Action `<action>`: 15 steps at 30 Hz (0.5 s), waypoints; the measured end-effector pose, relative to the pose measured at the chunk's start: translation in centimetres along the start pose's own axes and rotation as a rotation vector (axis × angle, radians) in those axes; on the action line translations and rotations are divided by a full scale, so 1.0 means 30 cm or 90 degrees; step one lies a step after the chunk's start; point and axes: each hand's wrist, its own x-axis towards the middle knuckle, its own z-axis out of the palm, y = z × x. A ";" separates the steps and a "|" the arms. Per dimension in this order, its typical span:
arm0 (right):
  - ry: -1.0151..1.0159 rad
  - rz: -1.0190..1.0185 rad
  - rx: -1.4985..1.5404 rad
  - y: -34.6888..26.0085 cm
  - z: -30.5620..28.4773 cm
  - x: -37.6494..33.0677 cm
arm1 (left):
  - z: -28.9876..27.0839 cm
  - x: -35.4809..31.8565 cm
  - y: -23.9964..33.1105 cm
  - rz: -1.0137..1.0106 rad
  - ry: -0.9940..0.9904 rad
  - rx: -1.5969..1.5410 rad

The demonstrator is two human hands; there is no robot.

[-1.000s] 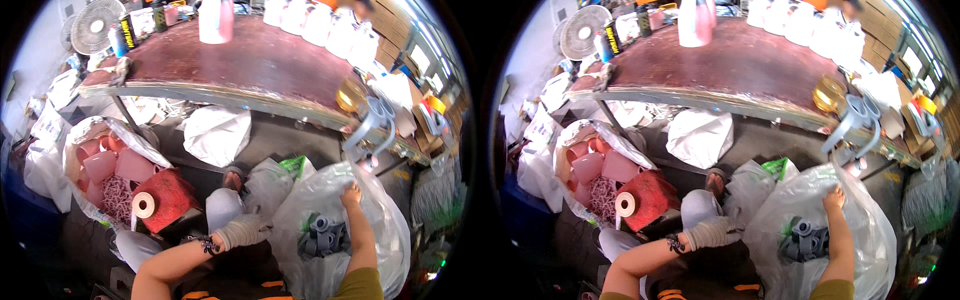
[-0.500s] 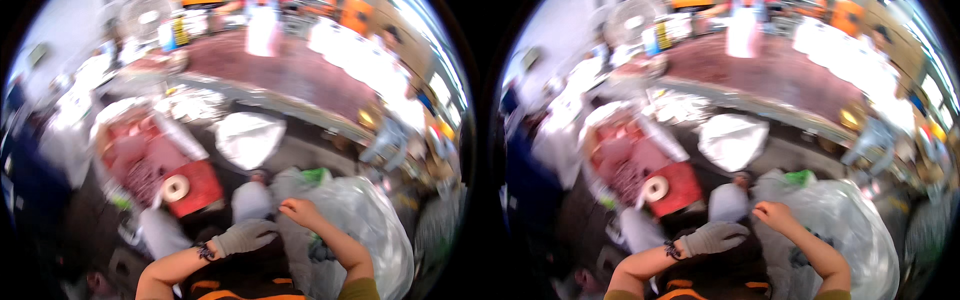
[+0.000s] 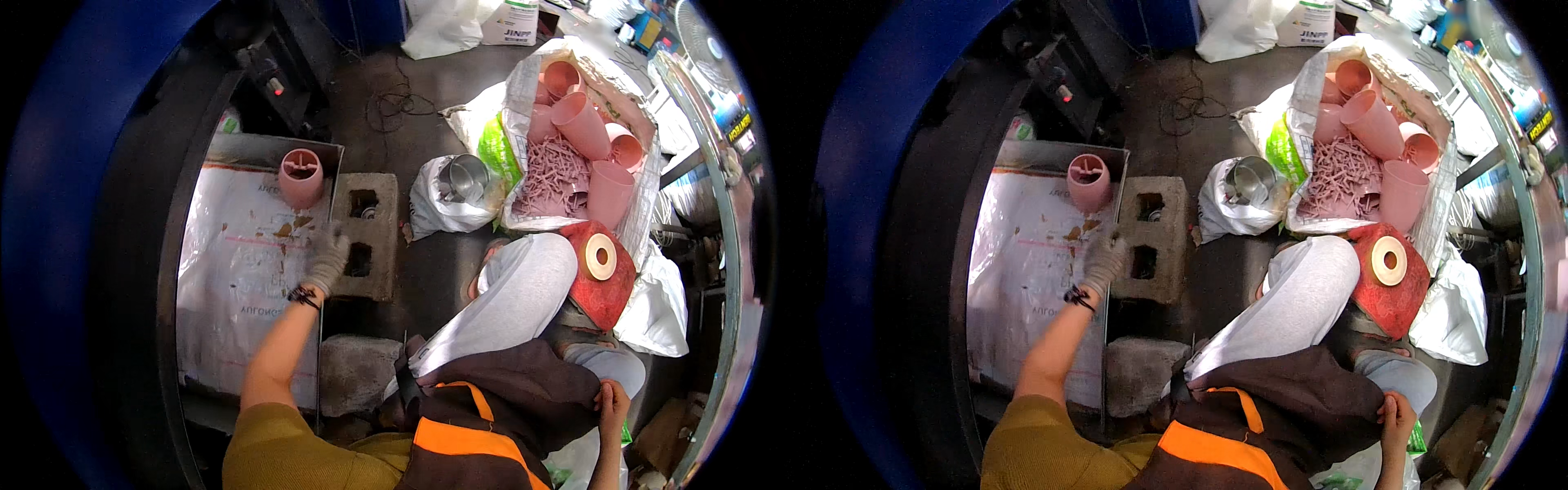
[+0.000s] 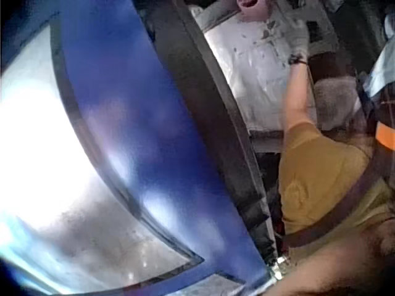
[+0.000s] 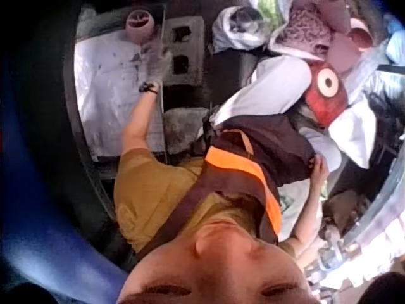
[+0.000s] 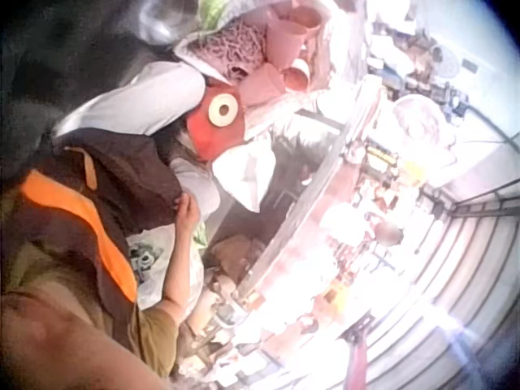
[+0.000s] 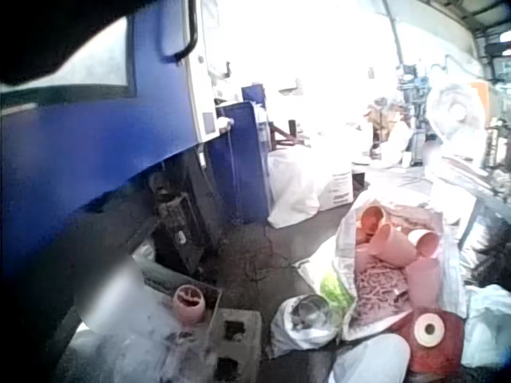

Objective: The person attaches lids to pink pitchers, presses them down to secure them, and wipes the pitchers with a cloth.

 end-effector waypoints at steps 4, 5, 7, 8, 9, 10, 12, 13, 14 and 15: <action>0.058 -0.007 -0.063 0.013 0.003 -0.044 | 0.011 0.409 -0.100 -0.103 -0.177 0.294; 0.099 -0.005 -0.075 0.018 -0.001 -0.081 | 0.059 0.487 -0.129 -0.119 -0.229 0.336; 0.165 -0.040 -0.147 0.037 0.030 -0.081 | 0.108 0.504 -0.236 -0.148 -0.262 0.349; 0.199 -0.082 -0.209 -0.006 0.045 -0.082 | 0.118 0.508 -0.272 -0.165 -0.259 0.344; 0.214 -0.047 -0.244 -0.016 0.051 -0.102 | 0.149 0.500 -0.302 -0.176 -0.256 0.332; 0.218 -0.098 -0.248 -0.047 0.057 -0.095 | 0.133 0.480 -0.351 -0.198 -0.233 0.313; 0.214 -0.114 -0.241 -0.055 0.061 -0.095 | 0.088 0.463 -0.379 -0.204 -0.163 0.256; 0.209 -0.099 -0.215 -0.065 0.060 -0.090 | 0.058 0.465 -0.365 -0.173 -0.100 0.213; 0.193 -0.090 -0.189 -0.080 0.060 -0.082 | 0.010 0.465 -0.351 -0.123 -0.032 0.167; 0.174 -0.074 -0.169 -0.093 0.066 -0.074 | -0.035 0.473 -0.219 -0.042 0.019 0.130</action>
